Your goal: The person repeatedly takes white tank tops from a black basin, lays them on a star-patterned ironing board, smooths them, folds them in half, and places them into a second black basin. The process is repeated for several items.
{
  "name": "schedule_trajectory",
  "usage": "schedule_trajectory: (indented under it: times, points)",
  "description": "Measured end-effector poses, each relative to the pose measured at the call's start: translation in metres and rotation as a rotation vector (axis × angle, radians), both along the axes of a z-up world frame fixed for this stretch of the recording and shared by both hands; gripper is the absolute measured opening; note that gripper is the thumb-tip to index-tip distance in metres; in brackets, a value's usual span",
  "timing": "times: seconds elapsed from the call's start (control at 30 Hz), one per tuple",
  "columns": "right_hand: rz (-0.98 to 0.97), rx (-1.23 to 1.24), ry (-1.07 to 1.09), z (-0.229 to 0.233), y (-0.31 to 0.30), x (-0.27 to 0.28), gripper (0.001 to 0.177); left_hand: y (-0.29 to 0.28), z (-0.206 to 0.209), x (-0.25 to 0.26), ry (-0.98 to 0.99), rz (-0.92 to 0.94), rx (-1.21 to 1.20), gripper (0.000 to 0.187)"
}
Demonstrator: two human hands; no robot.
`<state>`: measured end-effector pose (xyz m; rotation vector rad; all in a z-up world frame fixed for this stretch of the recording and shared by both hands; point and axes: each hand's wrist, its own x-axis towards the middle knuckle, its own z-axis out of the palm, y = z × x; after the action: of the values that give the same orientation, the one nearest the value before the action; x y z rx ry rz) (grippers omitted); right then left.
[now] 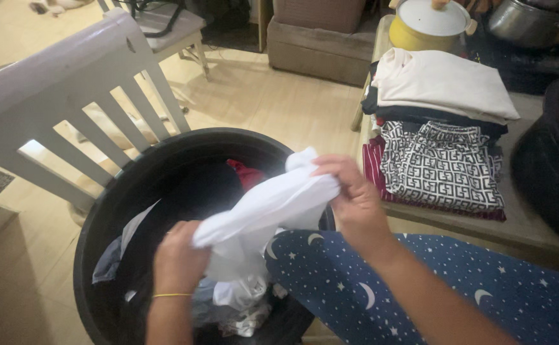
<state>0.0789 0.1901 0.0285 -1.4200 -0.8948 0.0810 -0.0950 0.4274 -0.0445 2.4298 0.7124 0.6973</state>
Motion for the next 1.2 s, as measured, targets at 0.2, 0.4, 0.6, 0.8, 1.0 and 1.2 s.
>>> schedule_trajectory:
  times: [0.2,0.4,0.6,0.8,1.0,1.2]
  points:
    - [-0.295,0.002,-0.178,0.021,-0.073,-0.003,0.02,-0.008,0.008,-0.011,-0.167,-0.165,-0.447,0.024]
    - [-0.779,0.041,-0.08,0.01,-0.212,0.006,0.01,-0.106,-0.003,0.037,-0.261,-0.358,-1.15,0.021]
    - [-1.16,-0.046,-0.032,0.006,-0.365,0.007,0.028,-0.246,-0.008,0.07,-0.012,-0.827,-1.652,0.031]
    - [-1.223,-0.457,-0.087,-0.019,-0.447,0.008,0.055,-0.359,-0.042,0.089,0.144,-0.7,-1.798,0.034]
    - [-0.946,-0.802,0.032,-0.119,-0.442,-0.021,0.076,-0.38,-0.074,0.097,0.387,-0.267,-1.64,0.041]
    - [-0.681,-0.772,-0.184,-0.153,-0.38,-0.1,0.069,-0.39,-0.053,0.093,0.382,-0.516,-1.506,0.042]
